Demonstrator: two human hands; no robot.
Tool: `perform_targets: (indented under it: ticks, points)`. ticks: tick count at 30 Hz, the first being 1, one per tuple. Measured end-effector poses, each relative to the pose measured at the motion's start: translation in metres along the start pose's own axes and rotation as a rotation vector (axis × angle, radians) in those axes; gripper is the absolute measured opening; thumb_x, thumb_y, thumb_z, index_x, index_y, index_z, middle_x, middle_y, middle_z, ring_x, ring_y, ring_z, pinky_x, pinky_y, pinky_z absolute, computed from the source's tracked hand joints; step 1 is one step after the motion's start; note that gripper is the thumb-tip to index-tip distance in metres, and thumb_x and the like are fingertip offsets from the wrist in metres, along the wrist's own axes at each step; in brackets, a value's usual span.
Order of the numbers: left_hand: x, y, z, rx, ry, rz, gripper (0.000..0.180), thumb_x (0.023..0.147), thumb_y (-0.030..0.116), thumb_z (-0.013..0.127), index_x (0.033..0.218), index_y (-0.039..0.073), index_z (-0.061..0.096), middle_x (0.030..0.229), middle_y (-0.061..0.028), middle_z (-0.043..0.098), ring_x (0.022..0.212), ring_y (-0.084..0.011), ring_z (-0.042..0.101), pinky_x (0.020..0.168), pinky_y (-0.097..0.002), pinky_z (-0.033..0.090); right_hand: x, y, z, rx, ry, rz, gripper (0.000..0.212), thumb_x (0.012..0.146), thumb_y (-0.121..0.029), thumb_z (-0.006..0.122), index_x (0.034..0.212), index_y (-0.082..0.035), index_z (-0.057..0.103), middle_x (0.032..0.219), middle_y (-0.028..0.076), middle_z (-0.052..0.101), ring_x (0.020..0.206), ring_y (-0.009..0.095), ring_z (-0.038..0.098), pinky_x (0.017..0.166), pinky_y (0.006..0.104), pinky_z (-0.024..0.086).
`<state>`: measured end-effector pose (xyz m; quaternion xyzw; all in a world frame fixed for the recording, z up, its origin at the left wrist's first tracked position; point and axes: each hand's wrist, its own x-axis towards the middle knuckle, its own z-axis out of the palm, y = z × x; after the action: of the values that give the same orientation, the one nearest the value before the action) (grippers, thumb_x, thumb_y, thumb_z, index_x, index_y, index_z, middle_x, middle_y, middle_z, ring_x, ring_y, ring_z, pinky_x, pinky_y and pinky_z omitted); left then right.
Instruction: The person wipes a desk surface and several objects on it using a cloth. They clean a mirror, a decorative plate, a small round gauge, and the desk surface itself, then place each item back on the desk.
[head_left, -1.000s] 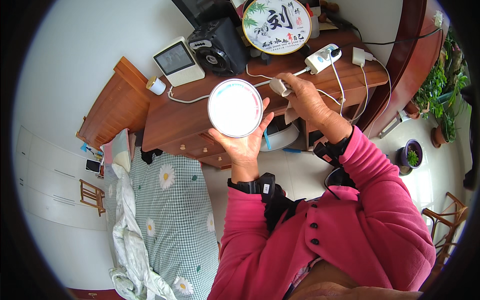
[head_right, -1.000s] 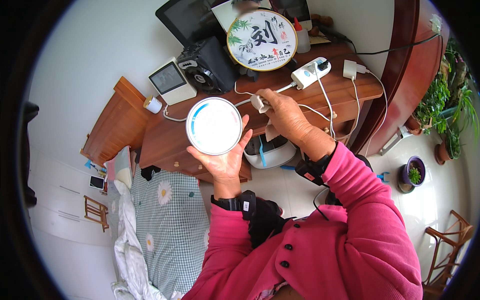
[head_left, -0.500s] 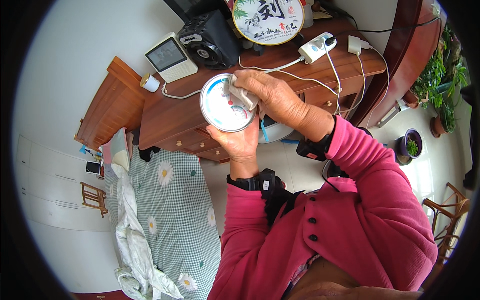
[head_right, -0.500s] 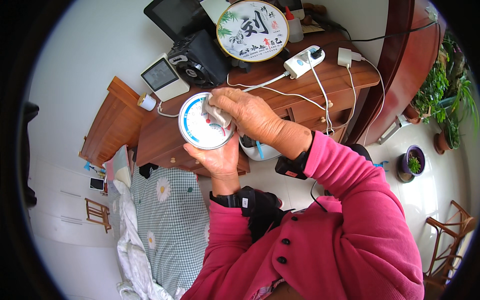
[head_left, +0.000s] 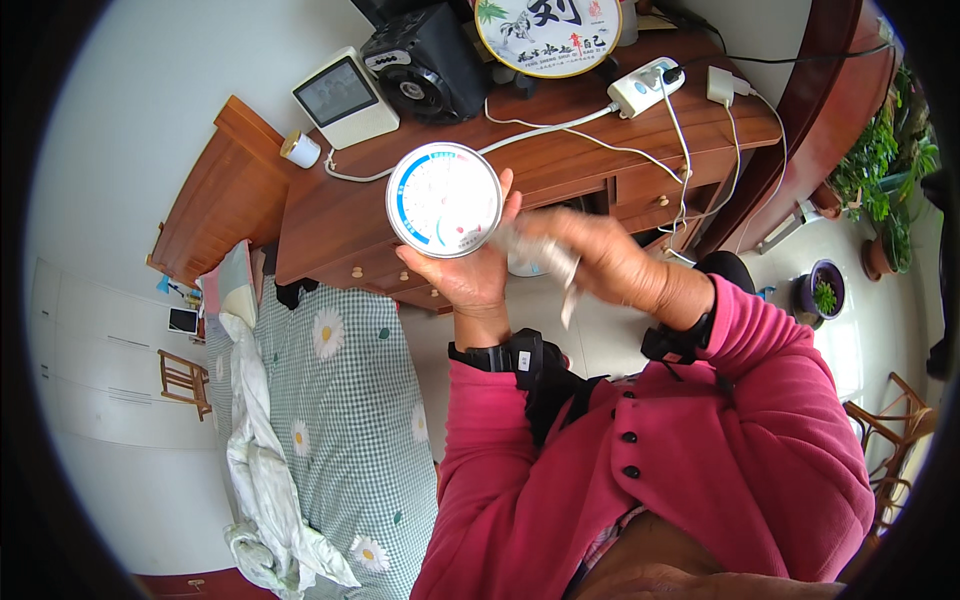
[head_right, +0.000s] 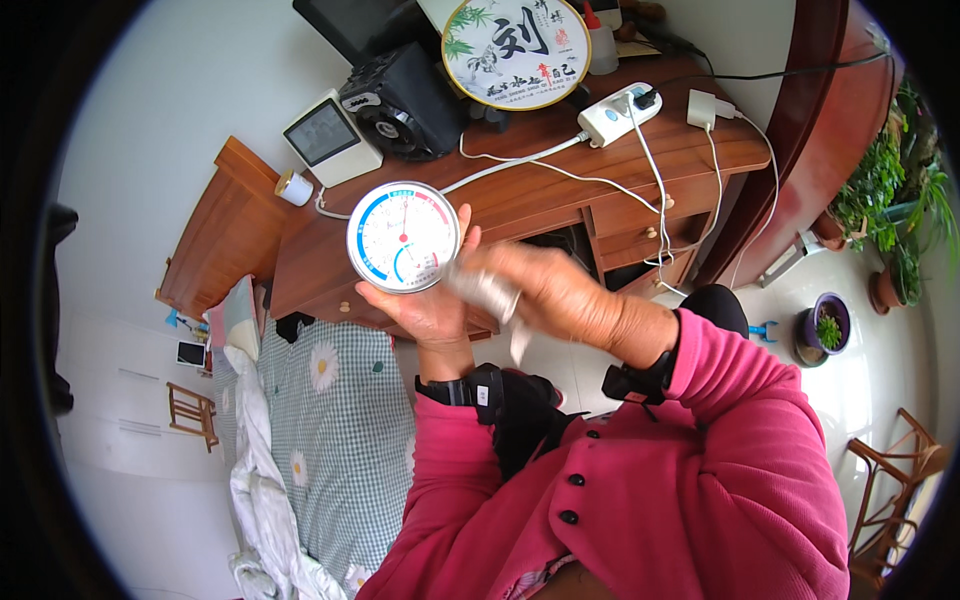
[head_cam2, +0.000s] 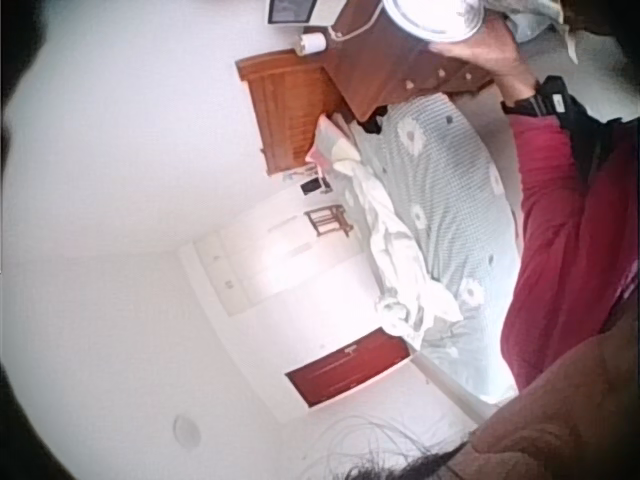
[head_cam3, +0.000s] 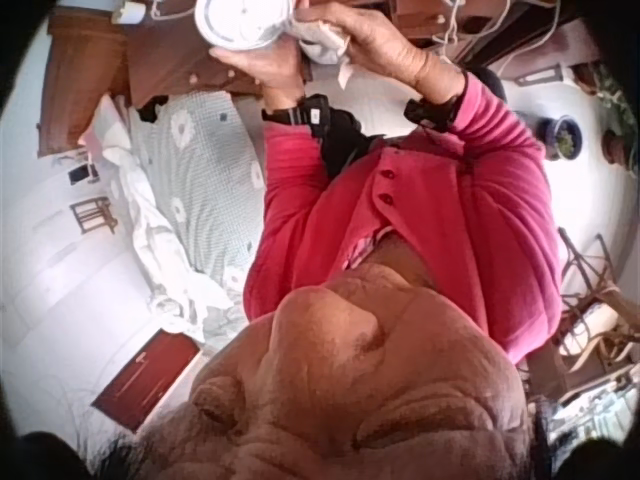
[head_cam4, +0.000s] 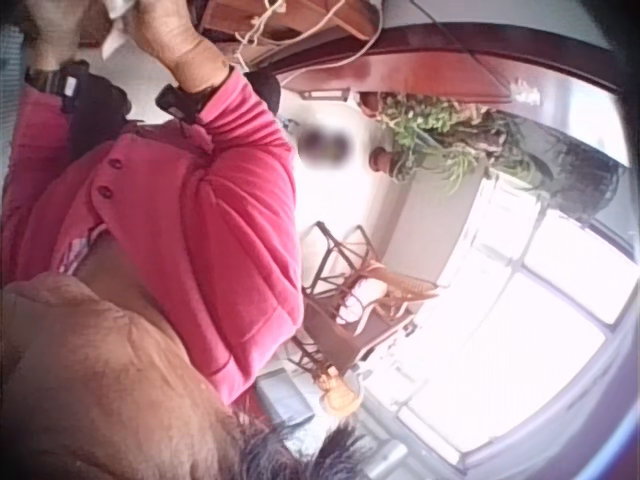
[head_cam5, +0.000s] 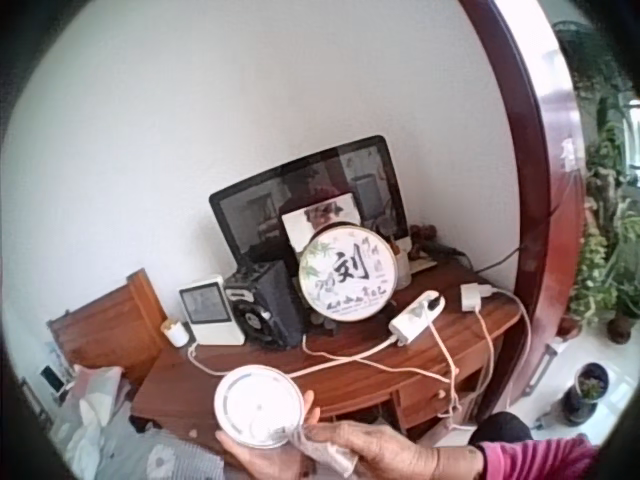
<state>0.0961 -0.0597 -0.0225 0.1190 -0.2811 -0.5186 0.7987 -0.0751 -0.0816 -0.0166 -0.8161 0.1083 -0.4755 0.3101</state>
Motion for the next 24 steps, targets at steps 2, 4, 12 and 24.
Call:
perform_targets:
  ticks: [2,4,12,24]
  points:
    - [-0.002,0.002,0.003,-0.010,-0.058,-0.098,0.106,0.069,0.081,0.061,0.149,0.018,0.033,0.151,-0.0094,0.037,0.139,-0.0348,0.033,0.111,-0.0606,0.030,0.012,0.003,-0.010,0.003,0.169,0.114,0.055,0.075,0.013,0.066,0.124,-0.010,0.057,0.113,0.014,0.065,0.102,0.029,0.067,0.084,0.0336,0.056]
    - [-0.007,-0.005,0.006,-0.055,-0.036,-0.129,0.106,0.071,0.082,0.056,0.150,0.016,0.033,0.151,-0.0088,0.038,0.139,-0.0337,0.034,0.110,-0.0589,0.031,0.021,0.006,-0.014,0.000,0.221,0.200,0.055,0.073,0.014,0.064,0.122,-0.010,0.057,0.115,0.014,0.065,0.103,0.031,0.066,0.085,0.0355,0.055]
    - [-0.016,-0.028,0.005,-0.012,-0.049,-0.209,0.080,0.091,0.069,0.042,0.150,0.015,0.033,0.151,-0.0075,0.038,0.138,-0.0286,0.037,0.114,-0.0485,0.030,0.026,0.011,-0.008,-0.273,0.278,0.019,0.050,0.067,0.010,0.067,0.113,-0.009,0.061,0.113,0.013,0.065,0.105,0.036,0.062,0.087,0.0403,0.054]
    - [-0.018,-0.030,0.003,0.134,0.044,-0.281,0.091,0.086,0.081,0.033,0.151,0.017,0.031,0.152,-0.0074,0.037,0.138,-0.0278,0.038,0.112,-0.0487,0.034,0.042,0.015,-0.003,-0.286,0.167,-0.121,0.048,0.067,0.007,0.071,0.110,-0.011,0.063,0.117,0.007,0.065,0.115,0.032,0.059,0.099,0.0414,0.048]
